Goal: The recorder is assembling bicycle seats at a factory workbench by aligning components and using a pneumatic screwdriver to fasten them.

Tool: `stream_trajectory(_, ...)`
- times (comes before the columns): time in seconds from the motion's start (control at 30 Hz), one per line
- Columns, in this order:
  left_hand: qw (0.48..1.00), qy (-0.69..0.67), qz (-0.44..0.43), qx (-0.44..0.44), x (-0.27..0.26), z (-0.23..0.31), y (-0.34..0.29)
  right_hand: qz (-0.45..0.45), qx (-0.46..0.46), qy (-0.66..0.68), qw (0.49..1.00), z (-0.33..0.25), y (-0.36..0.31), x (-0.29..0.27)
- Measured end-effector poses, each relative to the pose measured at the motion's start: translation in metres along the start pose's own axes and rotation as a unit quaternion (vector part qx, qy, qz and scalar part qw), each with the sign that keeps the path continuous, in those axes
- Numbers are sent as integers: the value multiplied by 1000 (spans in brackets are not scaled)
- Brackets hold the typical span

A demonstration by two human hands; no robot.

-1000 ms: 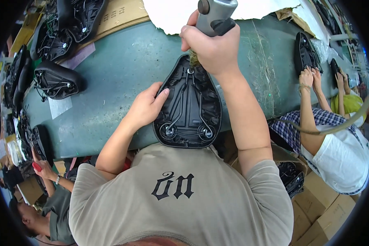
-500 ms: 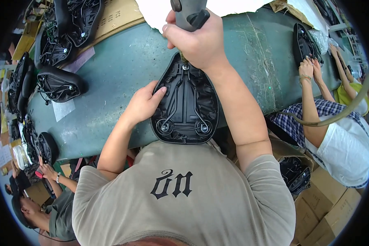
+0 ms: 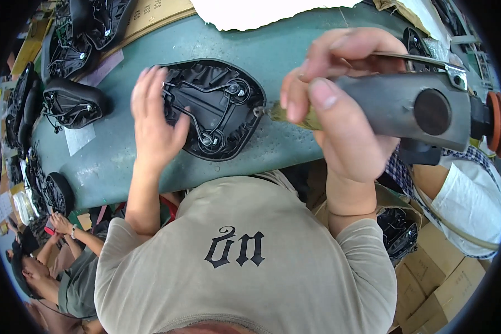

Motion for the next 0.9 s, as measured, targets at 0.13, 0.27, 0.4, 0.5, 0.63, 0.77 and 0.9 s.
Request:
stream_trajectory(0.13, 981, -150, -88, 82, 51, -7, 20, 3, -4, -18, 1000, 23, 15, 11)
stream_trajectory(0.27, 980, -171, -88, 46, 60, -17, 14, 33, 23, -22, 999, 59, 21, 14)
stream_trajectory(0.4, 982, -167, -77, 32, 60, -19, 15, 42, 45, -27, 998, 83, 17, 14)
stream_trajectory(0.5, 983, -162, -85, 26, 57, -18, 13, 16, 34, -18, 999, 90, 20, 8)
stream_trajectory(0.63, 984, -153, -88, 26, 59, -22, 14, 18, 53, -12, 998, 95, 25, 9)
stream_trajectory(0.77, 986, -143, -89, 16, 57, -23, 8, 31, 31, -2, 999, 59, 25, 18)
stream_trajectory(0.9, 992, -55, -1, -109, 41, -23, -9, -68, -46, -28, 996, -7, 19, 21)
Point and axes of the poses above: each hand's wrist, its own y-axis towards the middle knuckle, its own x-axis out of the palm, z = x × y, the point moved 8 cm from there along y, towards the middle knuckle, and after that the axes turned 3 degrees about z, right-handed, at the moved point
